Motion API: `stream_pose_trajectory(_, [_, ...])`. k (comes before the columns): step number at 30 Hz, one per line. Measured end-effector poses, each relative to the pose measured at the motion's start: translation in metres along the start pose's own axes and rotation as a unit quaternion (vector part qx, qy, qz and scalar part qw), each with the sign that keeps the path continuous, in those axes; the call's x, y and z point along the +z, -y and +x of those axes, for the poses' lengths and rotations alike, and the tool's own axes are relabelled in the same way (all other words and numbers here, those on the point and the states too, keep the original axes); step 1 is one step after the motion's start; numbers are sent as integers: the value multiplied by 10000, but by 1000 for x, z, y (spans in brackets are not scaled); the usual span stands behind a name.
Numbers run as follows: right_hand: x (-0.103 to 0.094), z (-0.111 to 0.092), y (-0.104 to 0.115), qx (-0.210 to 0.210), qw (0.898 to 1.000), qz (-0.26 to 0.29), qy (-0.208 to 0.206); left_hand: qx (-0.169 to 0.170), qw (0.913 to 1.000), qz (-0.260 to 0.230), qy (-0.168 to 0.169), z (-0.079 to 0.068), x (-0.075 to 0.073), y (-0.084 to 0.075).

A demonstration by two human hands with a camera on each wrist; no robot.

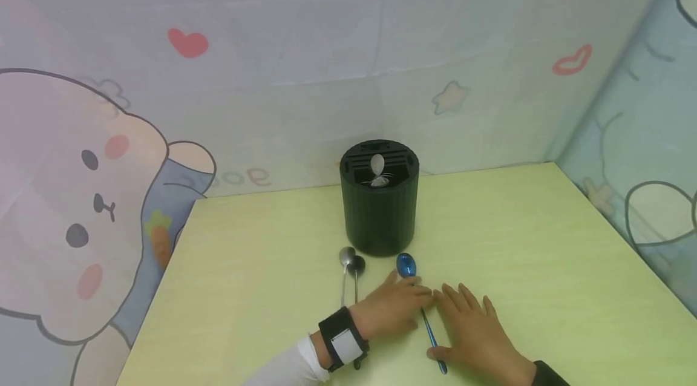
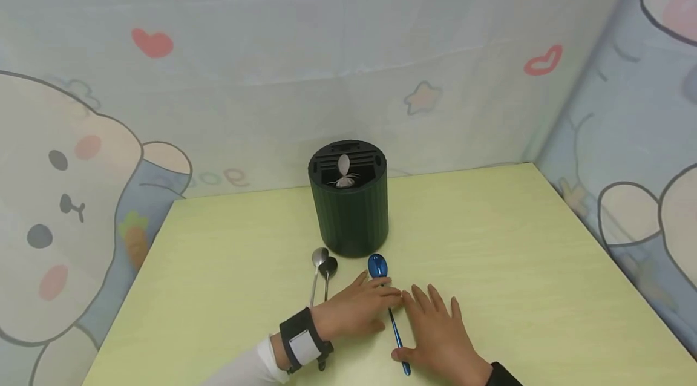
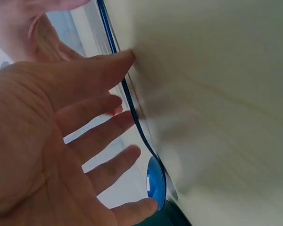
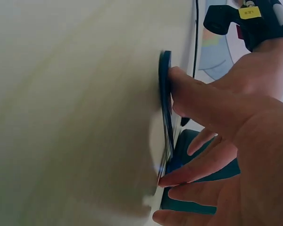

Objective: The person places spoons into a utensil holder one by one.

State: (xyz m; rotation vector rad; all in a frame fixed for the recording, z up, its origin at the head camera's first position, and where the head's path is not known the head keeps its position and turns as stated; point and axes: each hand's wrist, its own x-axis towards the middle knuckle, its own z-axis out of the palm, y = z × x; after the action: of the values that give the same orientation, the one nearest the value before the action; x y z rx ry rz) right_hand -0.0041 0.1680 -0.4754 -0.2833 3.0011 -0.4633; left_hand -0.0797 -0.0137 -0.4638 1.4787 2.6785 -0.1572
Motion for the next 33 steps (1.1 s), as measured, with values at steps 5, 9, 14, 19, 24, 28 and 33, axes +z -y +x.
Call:
stream_pose_trajectory(5, [1,0,3,-92,9998,-163,119,69,9991,309,-293,-2,0,0])
stream_pose_trajectory(9, [-1,1,4,-110,9997,-187,125,109,9986,244,-460,-3,-1,2])
stream_pose_trajectory(14, [-4,1,4,-130,9996,131,203,114,9988,-3,-482,-4,2,4])
stream_pose_trajectory(19, [-9,0,6,-316,9994,110,-132,47,9992,-153,-357,-4,4,5])
stream_pose_trajectory(24, [-15,-1,11,-354,9986,98,-379,101,9989,-286,-368,-6,1,4])
stream_pose_trajectory(28, [-16,-1,14,-321,9986,133,-410,141,9976,-556,-390,-8,0,4])
stream_pose_trajectory(33, [-14,0,12,-379,9980,374,-352,231,9962,-570,-623,-8,2,5])
